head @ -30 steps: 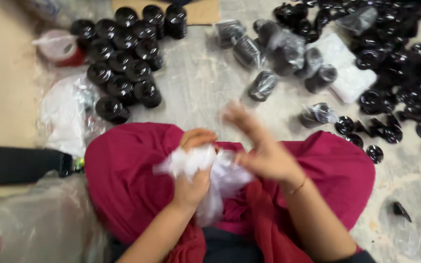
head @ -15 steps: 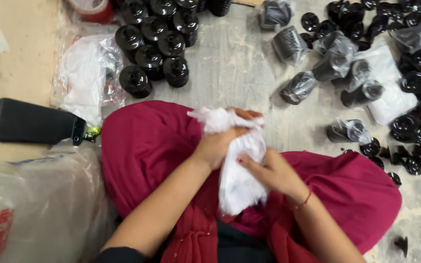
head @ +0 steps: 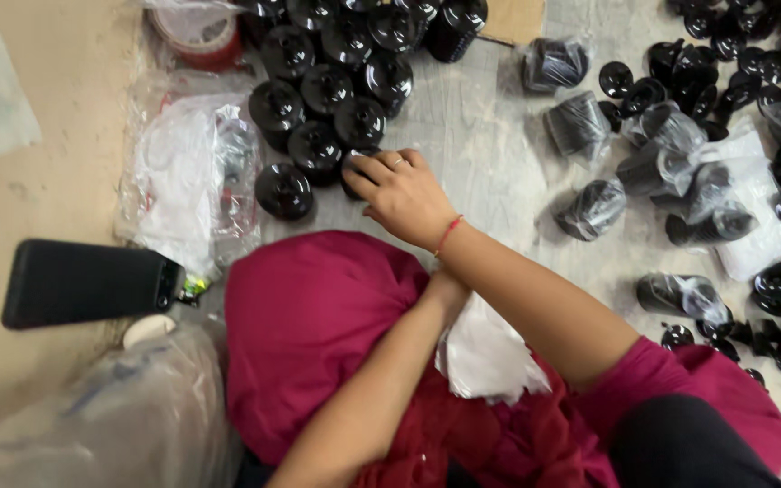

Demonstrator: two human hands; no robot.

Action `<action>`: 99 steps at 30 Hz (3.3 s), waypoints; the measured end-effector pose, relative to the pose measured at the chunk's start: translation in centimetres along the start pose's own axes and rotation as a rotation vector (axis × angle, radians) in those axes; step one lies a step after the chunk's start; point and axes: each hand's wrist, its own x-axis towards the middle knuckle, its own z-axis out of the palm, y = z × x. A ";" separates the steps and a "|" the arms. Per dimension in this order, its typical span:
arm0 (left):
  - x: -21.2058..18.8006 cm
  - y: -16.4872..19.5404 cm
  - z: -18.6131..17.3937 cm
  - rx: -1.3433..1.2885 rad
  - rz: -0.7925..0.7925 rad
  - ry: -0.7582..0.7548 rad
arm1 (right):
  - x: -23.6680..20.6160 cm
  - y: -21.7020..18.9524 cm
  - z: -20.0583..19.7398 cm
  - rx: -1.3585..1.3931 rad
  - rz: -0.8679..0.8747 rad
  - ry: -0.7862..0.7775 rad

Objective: The person sits on the floor surrounded by black plastic parts and wraps each part in a clear plastic bag, twisting the bag closed around the item. They place each wrapped part aside and reach for the next unwrapped part, working through the pile one at a time.

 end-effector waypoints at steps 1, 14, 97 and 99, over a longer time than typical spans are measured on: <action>0.3 -0.2 0.3 -0.005 0.035 0.001 | 0.2 0.1 0.6 -0.019 -0.006 0.003; -1.8 0.8 1.8 0.347 -0.273 0.150 | -9.4 8.1 -3.2 -0.001 0.228 -0.039; -13.0 6.7 1.9 -0.073 0.129 0.040 | -27.8 -3.7 -2.0 1.671 0.755 0.924; -12.9 6.2 1.9 0.058 0.193 0.079 | -27.4 -3.7 -2.8 1.722 0.769 0.873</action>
